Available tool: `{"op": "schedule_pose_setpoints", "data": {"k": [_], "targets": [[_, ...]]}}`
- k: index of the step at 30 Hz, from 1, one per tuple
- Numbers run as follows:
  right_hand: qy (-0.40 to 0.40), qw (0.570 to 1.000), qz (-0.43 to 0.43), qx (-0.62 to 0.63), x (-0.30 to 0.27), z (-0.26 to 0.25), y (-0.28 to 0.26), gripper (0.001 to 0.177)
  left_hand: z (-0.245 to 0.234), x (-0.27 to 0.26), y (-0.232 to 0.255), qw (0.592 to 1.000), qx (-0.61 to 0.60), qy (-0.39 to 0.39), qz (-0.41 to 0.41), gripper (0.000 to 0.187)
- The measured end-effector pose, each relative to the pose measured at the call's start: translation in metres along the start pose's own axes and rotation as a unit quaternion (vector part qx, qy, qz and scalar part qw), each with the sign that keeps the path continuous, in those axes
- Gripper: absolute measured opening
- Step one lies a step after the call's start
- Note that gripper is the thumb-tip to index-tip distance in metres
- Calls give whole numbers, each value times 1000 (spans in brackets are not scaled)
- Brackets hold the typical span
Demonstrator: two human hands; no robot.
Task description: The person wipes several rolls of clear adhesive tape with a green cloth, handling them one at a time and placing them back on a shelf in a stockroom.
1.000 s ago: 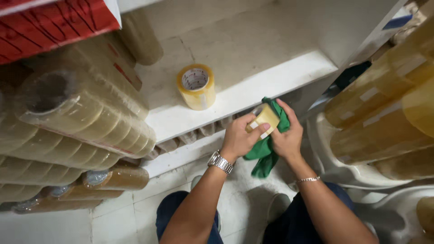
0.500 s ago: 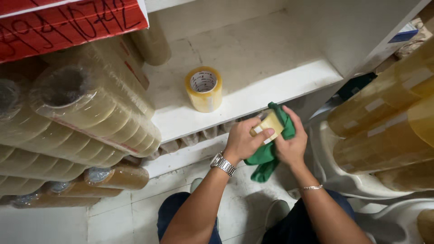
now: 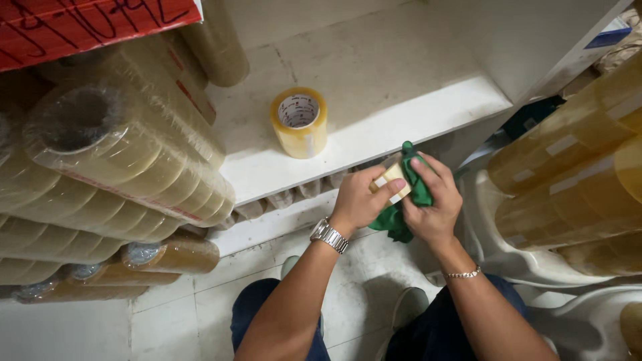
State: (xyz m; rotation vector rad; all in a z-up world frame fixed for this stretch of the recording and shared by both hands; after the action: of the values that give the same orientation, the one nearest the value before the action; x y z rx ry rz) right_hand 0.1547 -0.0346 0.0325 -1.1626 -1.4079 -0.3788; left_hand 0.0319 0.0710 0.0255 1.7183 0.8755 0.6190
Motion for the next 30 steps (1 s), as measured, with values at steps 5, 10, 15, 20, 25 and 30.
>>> {"op": "schedule_pose_setpoints", "data": {"k": [5, 10, 15, 20, 25, 30], "targets": [[12, 997, 68, 31, 1, -2, 11, 57, -2, -6, 7, 1000, -9, -9, 2, 38], [20, 950, 257, 173, -17, 3, 49, 63, 8, -9, 6, 999, -35, -34, 10, 34], [9, 924, 324, 205, -36, 12, 76, 59, 23, -4, -11, 997, -58, -38, 25, 28], [41, 941, 308, 135, -22, -5, 68, 56, 23, -13, 4, 998, -17, -36, -43, 29], [15, 961, 270, 57, -13, -9, 55, 55, 22, -8, 0, 998, -23, -13, -63, 40], [-9, 979, 202, -17, -9, -5, 43, 51, 20, -9, -3, 994, 16, 6, -104, 42]]}}
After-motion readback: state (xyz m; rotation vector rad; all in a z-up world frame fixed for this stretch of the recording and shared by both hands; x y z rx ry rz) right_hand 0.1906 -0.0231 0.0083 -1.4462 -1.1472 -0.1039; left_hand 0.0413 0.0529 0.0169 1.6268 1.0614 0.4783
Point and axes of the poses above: each hand's wrist, its own x-axis towards the middle knuckle, its own z-axis out of the palm, y = z × x, the point moved 7 cm from there along x, towards the middle knuckle, and after that the axes turned 9 degrees about -z, right-handed, at the moved point
